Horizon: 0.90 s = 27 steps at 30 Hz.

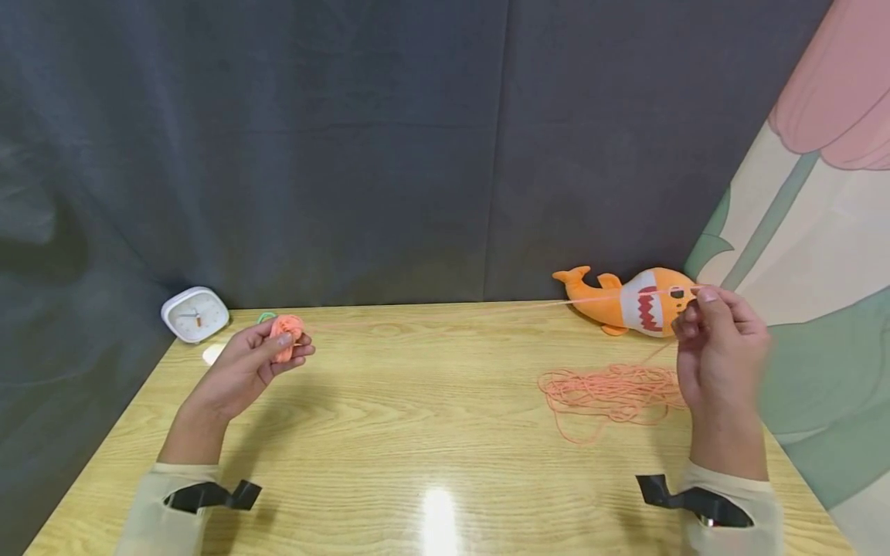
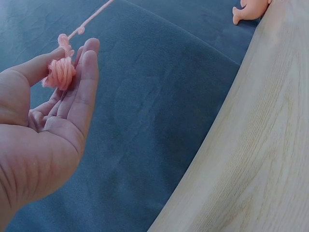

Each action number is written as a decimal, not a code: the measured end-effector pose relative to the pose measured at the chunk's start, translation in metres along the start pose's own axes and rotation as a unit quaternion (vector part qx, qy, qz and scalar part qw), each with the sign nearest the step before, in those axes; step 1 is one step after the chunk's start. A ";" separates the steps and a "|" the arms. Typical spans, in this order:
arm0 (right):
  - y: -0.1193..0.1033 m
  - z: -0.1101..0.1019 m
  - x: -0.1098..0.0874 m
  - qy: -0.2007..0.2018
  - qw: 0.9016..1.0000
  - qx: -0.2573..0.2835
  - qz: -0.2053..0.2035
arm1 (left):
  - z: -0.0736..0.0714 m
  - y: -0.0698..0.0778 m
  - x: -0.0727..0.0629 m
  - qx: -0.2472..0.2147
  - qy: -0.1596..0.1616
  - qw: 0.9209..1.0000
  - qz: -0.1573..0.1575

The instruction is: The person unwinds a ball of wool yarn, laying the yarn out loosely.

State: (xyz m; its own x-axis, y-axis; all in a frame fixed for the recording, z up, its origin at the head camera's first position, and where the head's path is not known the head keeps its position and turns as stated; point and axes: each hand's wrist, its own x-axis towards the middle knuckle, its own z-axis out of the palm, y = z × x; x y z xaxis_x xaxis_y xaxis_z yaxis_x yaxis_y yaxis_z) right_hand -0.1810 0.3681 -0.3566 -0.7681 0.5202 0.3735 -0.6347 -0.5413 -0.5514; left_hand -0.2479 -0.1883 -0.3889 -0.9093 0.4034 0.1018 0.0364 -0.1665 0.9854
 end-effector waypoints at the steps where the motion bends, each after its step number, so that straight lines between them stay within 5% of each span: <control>1: -0.002 -0.002 0.001 0.006 1.000 0.002 -0.007 | 0.000 0.000 0.000 0.000 0.000 1.000 0.000; 13: -0.019 -0.019 0.009 0.078 0.996 -0.010 -0.045 | -0.002 0.001 -0.001 -0.031 -0.019 0.999 0.024; 20: -0.022 -0.026 0.013 0.087 0.994 0.035 -0.055 | -0.004 0.002 -0.002 -0.051 -0.019 0.998 0.035; 27: -0.025 -0.034 0.013 0.093 0.993 0.017 -0.072 | -0.008 0.002 -0.004 -0.052 0.002 0.997 0.051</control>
State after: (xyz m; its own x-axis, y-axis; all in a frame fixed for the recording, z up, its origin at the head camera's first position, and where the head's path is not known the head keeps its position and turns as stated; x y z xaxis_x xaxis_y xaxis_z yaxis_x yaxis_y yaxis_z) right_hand -0.1728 0.4107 -0.3632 -0.6419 0.7057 0.3000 -0.7419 -0.4727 -0.4756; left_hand -0.2475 -0.1971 -0.3880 -0.9050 0.3756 0.2000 0.0861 -0.2987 0.9505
